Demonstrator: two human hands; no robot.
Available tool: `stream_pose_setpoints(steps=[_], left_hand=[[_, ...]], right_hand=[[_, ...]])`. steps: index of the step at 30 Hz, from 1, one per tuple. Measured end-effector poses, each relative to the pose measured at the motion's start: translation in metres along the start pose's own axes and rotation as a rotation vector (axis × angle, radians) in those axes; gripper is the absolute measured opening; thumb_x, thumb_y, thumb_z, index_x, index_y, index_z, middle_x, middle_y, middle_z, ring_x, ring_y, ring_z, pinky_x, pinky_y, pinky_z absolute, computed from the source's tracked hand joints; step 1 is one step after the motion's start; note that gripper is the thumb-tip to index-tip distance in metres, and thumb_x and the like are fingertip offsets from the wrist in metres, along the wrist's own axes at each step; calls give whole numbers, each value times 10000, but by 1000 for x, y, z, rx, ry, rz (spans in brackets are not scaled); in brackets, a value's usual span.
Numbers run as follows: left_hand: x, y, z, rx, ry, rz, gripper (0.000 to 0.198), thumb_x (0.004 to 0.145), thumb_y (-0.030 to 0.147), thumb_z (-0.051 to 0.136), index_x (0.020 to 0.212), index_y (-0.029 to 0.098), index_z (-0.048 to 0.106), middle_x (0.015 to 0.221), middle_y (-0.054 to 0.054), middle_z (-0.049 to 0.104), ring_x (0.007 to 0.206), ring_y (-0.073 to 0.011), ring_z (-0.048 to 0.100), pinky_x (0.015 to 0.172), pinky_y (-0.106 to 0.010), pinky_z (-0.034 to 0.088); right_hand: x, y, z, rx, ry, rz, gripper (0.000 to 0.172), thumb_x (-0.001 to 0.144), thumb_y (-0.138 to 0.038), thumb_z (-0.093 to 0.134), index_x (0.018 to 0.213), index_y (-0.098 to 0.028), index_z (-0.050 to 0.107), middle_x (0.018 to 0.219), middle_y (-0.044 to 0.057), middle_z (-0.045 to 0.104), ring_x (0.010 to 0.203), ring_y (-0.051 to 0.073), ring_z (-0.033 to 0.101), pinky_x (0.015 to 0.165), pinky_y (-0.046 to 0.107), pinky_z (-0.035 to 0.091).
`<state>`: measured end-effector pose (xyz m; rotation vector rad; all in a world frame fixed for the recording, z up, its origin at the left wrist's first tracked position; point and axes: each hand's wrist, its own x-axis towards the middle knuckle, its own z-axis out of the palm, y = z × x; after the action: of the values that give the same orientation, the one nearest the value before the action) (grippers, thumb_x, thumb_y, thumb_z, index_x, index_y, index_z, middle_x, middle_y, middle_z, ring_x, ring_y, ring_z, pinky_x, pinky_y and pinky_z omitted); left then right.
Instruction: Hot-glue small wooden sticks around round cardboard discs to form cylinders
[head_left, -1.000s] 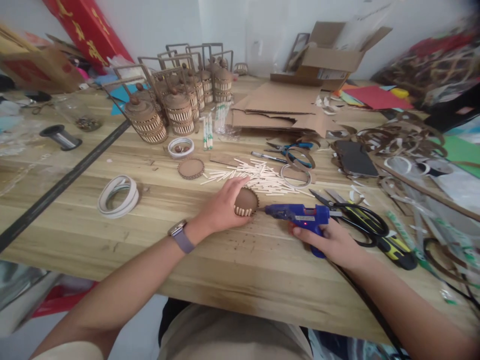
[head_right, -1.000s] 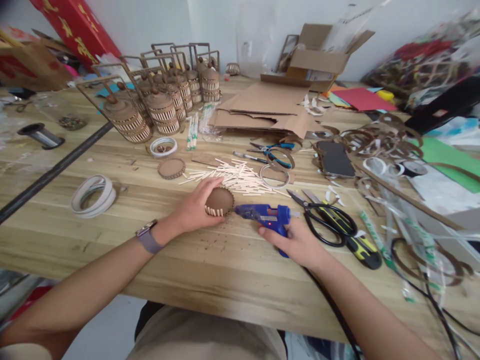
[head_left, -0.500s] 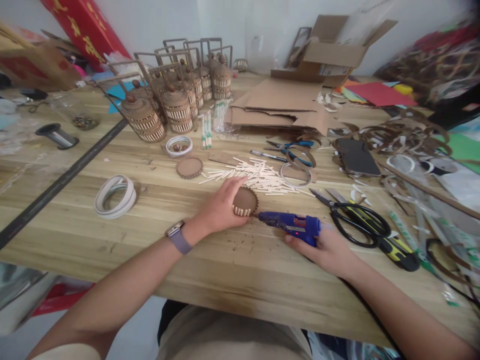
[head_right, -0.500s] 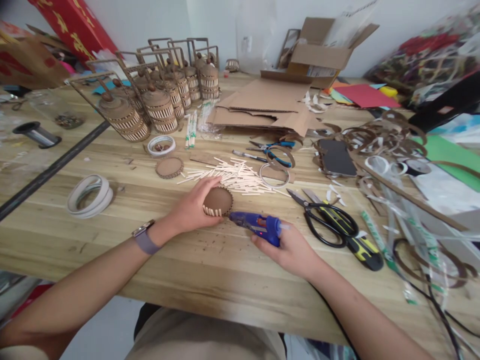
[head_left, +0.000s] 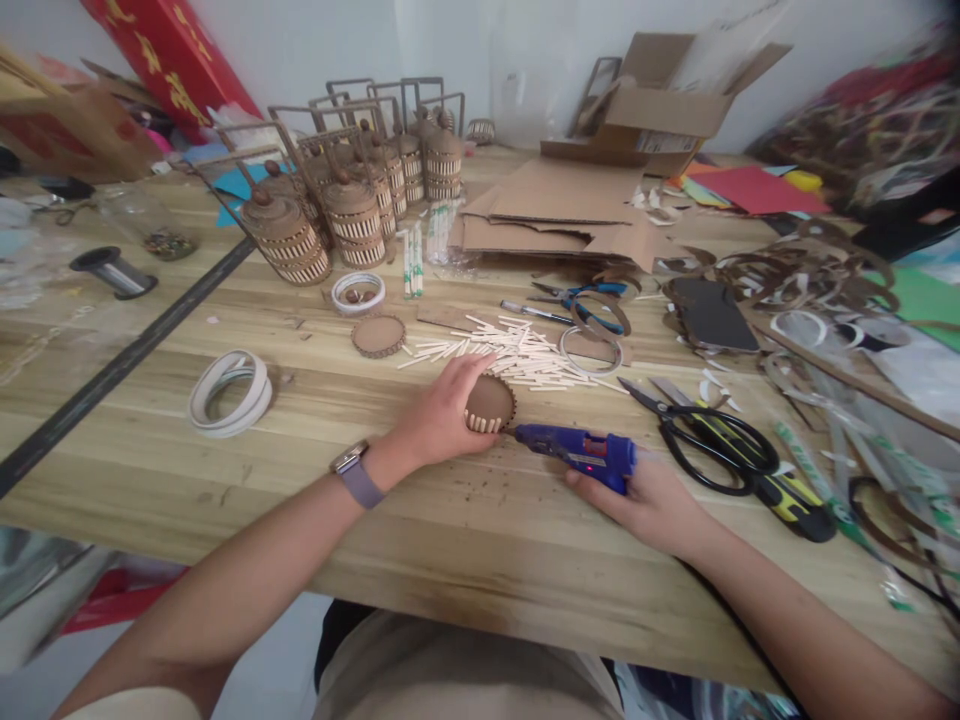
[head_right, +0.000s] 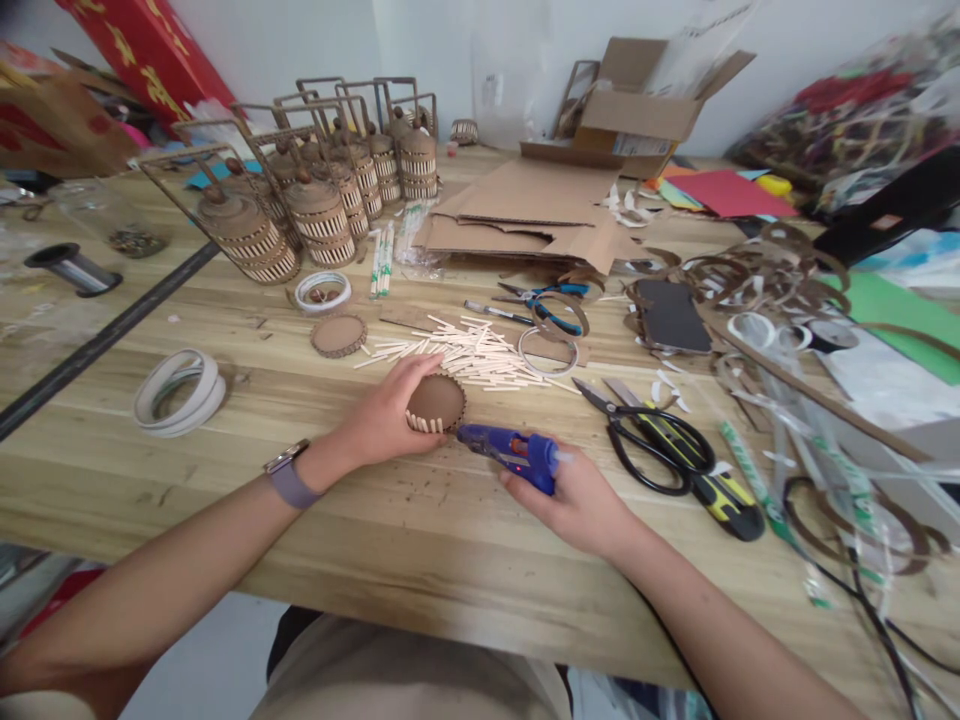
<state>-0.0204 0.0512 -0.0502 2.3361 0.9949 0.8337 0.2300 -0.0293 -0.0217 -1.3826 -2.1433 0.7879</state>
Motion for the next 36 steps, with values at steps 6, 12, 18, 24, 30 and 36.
stream_pose_setpoints(steps=[6, 12, 18, 24, 30, 36], left_hand=[[0, -1, 1, 6, 5, 9, 898, 668, 225, 825, 1428, 192, 346, 1424, -179, 461, 1358, -347, 434, 1147, -544, 375], [0, -1, 0, -4, -3, 7, 902, 675, 233, 818, 1436, 218, 334, 1426, -166, 462, 1354, -346, 437, 1137, -552, 380], [0, -1, 0, -14, -4, 13, 883, 683, 233, 806, 1431, 221, 338, 1429, -167, 457, 1357, -346, 429, 1137, -552, 375], [1, 0, 0, 6, -5, 1, 889, 668, 229, 823, 1418, 201, 347, 1414, -178, 466, 1347, -342, 444, 1126, -544, 397], [1, 0, 0, 4, -9, -4, 891, 666, 223, 821, 1420, 213, 347, 1412, -171, 469, 1344, -342, 449, 1129, -551, 392], [0, 0, 0, 1, -21, -34, 896, 671, 245, 825, 1428, 214, 347, 1425, -167, 460, 1355, -346, 437, 1135, -553, 384]], right_hand=[[0, 2, 1, -6, 9, -4, 260, 885, -370, 544, 943, -196, 728, 902, 82, 771, 803, 262, 723, 746, 363, 594], [-1, 3, 3, -26, 21, -4, 272, 883, -370, 535, 936, -183, 727, 916, 101, 770, 811, 266, 721, 730, 368, 589], [-2, 3, 4, -36, 18, -12, 279, 890, -369, 526, 917, -180, 731, 911, 104, 773, 800, 268, 719, 723, 374, 583], [-1, 3, 3, -37, 32, -20, 273, 894, -358, 527, 935, -177, 727, 911, 95, 775, 806, 256, 719, 738, 356, 576], [-1, 2, 5, -39, 32, -19, 257, 885, -361, 529, 901, -199, 728, 909, 86, 773, 822, 258, 715, 748, 363, 566], [-2, 2, 3, 68, 140, 190, 278, 825, -467, 587, 794, -214, 699, 700, 56, 702, 618, 221, 636, 568, 325, 525]])
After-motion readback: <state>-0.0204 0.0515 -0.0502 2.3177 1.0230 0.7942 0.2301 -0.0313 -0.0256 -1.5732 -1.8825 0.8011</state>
